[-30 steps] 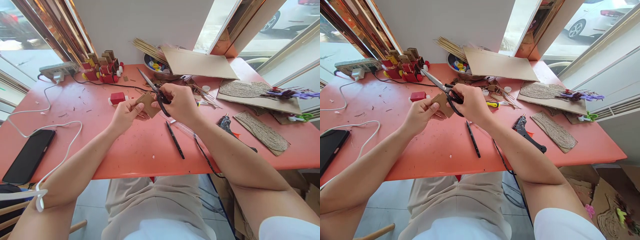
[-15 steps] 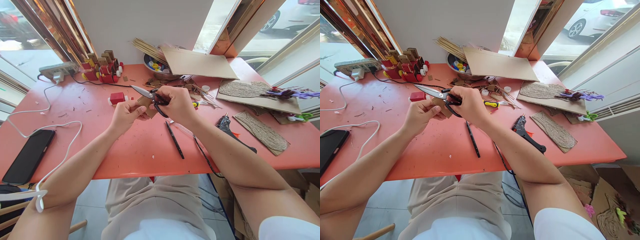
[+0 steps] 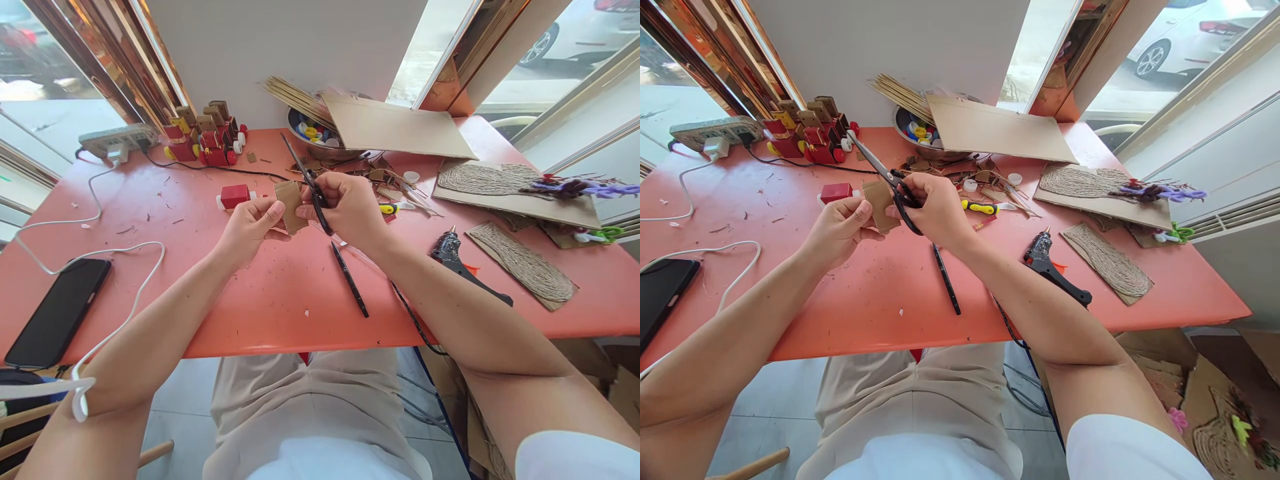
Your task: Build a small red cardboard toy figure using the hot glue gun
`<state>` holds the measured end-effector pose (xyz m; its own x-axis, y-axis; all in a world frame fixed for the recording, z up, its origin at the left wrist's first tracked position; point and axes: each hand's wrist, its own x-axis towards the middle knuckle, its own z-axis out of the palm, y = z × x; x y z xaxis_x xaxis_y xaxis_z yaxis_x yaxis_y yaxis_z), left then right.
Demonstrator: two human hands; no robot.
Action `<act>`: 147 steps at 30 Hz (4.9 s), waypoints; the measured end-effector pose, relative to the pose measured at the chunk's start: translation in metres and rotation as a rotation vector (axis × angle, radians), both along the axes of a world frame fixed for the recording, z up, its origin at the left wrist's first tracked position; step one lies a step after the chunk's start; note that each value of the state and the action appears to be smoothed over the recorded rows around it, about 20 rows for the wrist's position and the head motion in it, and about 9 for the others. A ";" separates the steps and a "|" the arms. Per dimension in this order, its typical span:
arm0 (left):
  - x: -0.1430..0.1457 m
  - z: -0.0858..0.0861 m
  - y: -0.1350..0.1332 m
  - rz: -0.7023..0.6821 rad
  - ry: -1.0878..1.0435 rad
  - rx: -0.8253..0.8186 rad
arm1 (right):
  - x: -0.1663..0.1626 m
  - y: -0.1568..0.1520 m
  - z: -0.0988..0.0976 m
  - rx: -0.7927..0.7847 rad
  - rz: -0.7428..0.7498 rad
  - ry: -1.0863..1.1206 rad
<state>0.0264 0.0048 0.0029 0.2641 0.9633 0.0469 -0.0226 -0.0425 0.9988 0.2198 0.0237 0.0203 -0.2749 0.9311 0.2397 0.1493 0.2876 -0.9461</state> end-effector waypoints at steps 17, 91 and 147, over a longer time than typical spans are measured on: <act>0.003 -0.005 -0.003 0.146 -0.026 0.019 | -0.003 0.000 -0.003 -0.059 -0.090 0.017; -0.013 -0.009 0.016 0.211 -0.080 0.117 | 0.004 -0.001 0.022 -0.347 -0.039 0.059; 0.005 -0.008 0.003 0.106 -0.192 -0.035 | -0.008 -0.011 0.021 -0.306 -0.083 -0.096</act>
<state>0.0317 0.0078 -0.0048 0.1511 0.9871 0.0523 -0.2100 -0.0196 0.9775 0.2114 0.0123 0.0409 -0.2025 0.9762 -0.0778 0.2530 -0.0246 -0.9671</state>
